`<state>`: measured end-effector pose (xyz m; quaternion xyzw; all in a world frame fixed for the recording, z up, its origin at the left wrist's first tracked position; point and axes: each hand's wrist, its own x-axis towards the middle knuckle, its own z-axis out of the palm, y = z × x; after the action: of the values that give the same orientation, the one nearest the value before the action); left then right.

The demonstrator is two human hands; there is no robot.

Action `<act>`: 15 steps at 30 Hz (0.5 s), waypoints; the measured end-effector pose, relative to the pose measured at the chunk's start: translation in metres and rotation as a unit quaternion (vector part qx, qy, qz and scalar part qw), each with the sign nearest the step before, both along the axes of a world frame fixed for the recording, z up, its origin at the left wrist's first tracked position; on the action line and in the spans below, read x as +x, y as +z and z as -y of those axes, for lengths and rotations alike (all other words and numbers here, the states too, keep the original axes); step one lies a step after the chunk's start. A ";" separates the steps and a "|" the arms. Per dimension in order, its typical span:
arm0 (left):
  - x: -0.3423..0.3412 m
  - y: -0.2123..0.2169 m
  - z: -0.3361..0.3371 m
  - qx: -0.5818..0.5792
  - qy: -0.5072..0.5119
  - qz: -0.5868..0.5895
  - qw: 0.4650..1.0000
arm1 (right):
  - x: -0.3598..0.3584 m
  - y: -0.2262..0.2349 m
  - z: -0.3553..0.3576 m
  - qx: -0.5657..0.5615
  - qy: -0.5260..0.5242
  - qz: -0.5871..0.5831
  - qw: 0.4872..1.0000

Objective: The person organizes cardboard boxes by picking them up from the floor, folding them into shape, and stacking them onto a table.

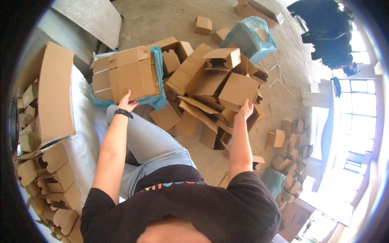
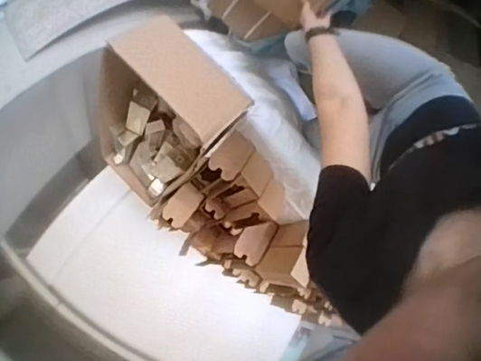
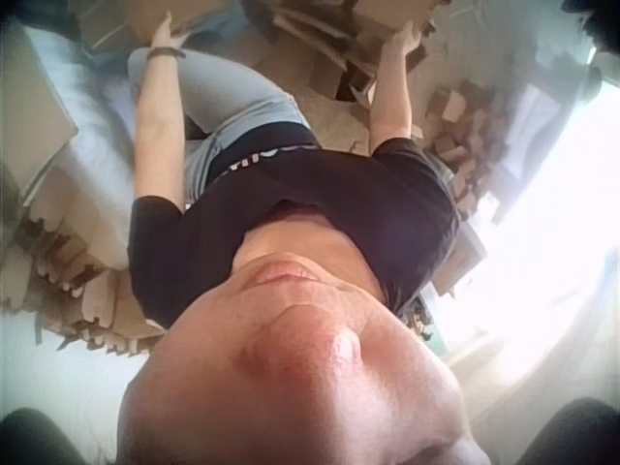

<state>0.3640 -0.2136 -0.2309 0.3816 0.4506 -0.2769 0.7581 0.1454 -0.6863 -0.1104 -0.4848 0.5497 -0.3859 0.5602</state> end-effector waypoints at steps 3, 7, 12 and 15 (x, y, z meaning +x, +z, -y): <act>-0.003 0.010 0.003 -0.016 0.023 -0.002 1.000 | -0.017 0.020 0.005 0.057 -0.020 0.118 0.991; -0.036 0.029 0.003 0.005 -0.001 0.077 0.997 | -0.036 0.048 -0.005 0.212 0.069 0.293 0.930; -0.110 0.126 0.047 -0.021 -0.121 0.244 0.962 | -0.027 0.052 -0.063 0.317 0.231 0.327 0.860; -0.122 0.172 0.055 -0.032 -0.173 0.369 0.912 | -0.009 0.041 -0.109 0.399 0.350 0.347 0.773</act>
<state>0.2417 -0.2684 -0.0594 0.5039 0.0562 -0.2573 0.8226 0.1368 -0.5770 -0.0696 -0.2098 0.2149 -0.0513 0.9525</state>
